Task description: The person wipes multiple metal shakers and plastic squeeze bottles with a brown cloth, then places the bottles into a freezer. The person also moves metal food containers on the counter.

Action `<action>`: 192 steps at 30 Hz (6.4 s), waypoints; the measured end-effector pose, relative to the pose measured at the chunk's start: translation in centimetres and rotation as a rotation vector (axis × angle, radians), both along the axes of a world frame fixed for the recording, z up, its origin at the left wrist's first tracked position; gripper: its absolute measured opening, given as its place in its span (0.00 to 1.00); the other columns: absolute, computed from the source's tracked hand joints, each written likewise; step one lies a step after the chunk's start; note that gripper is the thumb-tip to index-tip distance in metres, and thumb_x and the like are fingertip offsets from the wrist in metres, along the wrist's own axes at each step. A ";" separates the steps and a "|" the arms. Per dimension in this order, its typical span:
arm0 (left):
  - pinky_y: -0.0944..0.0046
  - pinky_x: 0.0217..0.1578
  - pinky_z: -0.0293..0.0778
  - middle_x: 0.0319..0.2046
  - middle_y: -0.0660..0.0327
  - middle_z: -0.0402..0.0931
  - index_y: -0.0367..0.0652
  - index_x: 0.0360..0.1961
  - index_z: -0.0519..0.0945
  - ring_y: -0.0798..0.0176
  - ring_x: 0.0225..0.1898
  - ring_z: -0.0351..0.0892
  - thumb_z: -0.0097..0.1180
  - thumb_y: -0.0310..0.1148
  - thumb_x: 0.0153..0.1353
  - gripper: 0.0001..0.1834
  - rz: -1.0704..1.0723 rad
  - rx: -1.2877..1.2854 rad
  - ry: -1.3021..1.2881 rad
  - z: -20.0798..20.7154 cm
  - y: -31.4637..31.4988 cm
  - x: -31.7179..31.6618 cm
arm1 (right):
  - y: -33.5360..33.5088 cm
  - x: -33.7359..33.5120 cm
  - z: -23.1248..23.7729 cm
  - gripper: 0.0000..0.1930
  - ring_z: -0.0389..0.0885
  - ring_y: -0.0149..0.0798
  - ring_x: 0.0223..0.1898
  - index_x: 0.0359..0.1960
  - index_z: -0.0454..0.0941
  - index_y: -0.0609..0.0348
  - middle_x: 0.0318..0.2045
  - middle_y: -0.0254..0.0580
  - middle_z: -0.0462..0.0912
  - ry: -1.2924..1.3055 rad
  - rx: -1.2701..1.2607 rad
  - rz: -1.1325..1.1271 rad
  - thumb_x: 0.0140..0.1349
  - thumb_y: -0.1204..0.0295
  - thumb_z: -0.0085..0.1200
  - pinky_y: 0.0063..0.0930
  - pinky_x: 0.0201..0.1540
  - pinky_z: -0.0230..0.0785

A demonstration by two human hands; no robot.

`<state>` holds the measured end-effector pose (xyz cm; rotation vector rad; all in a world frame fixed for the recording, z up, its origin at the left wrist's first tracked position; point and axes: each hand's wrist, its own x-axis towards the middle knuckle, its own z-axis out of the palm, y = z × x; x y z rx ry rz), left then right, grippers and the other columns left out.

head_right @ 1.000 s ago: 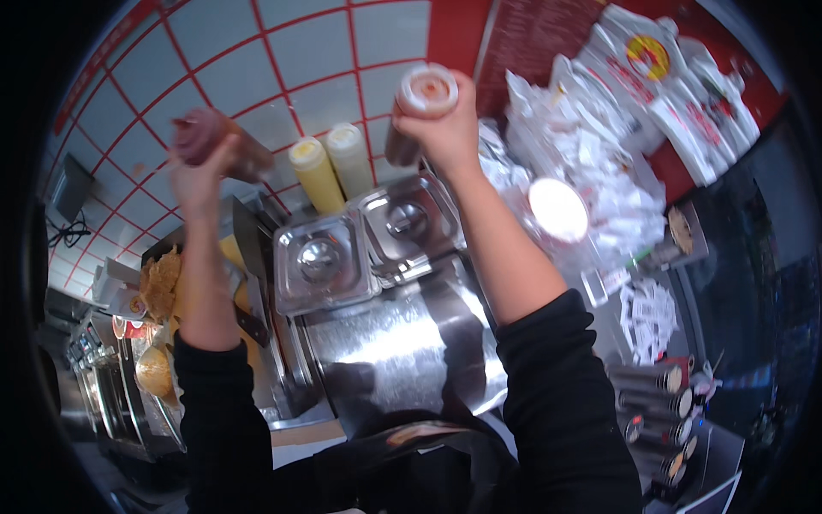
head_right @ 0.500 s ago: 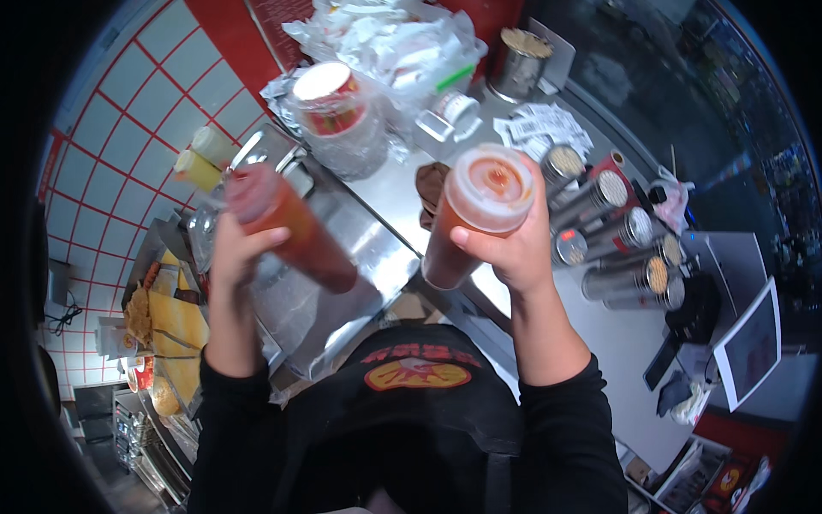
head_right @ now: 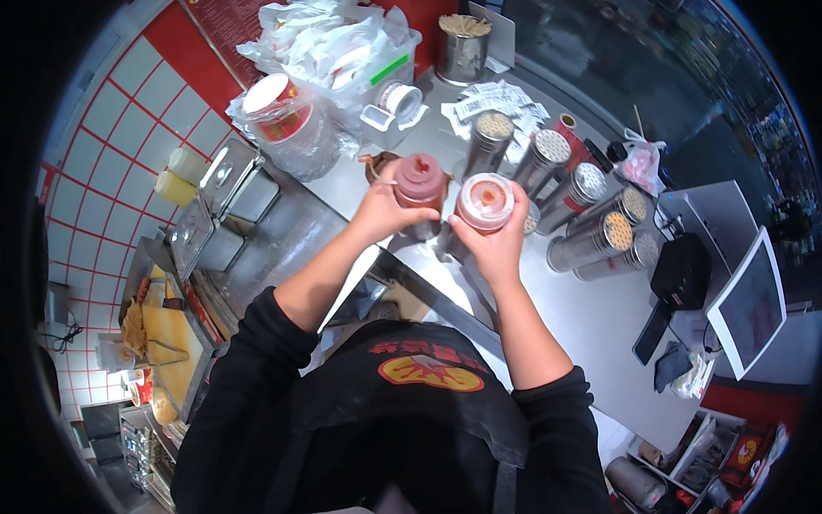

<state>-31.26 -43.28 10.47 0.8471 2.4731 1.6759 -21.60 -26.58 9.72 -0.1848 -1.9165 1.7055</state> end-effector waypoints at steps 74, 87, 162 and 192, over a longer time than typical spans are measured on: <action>0.61 0.50 0.70 0.49 0.52 0.73 0.44 0.58 0.63 0.54 0.51 0.74 0.73 0.43 0.35 0.47 -0.269 0.035 -0.082 2.2 12.2 13.6 | 12.5 20.4 1.2 0.42 0.68 0.37 0.52 0.57 0.58 0.62 0.50 0.44 0.68 -0.085 0.156 -0.643 0.40 0.70 0.68 0.29 0.57 0.58; 0.65 0.44 0.67 0.48 0.52 0.66 0.40 0.54 0.63 0.60 0.44 0.69 0.69 0.33 0.43 0.38 0.380 0.250 -0.142 -5.2 -1.3 6.0 | 10.3 25.5 0.6 0.21 0.68 0.37 0.50 0.54 0.63 0.62 0.48 0.46 0.70 0.191 0.298 -0.560 0.62 0.65 0.47 0.32 0.55 0.57; 0.64 0.48 0.69 0.42 0.59 0.75 0.37 0.47 0.71 0.64 0.43 0.75 0.68 0.30 0.45 0.28 0.509 0.551 0.073 0.8 -10.9 2.5 | -6.9 -1.7 -3.7 0.22 0.76 0.43 0.46 0.50 0.72 0.60 0.41 0.46 0.78 -0.384 0.425 0.519 0.58 0.61 0.54 0.29 0.51 0.65; 0.49 0.43 0.72 0.56 0.45 0.61 0.65 0.62 0.59 0.39 0.48 0.71 0.66 0.48 0.44 0.43 0.083 -0.672 0.107 -8.1 -3.5 -8.2 | -1.7 2.6 -3.0 0.43 0.75 0.44 0.50 0.54 0.60 0.62 0.47 0.49 0.75 -0.404 0.153 -0.190 0.34 0.67 0.70 0.33 0.52 0.66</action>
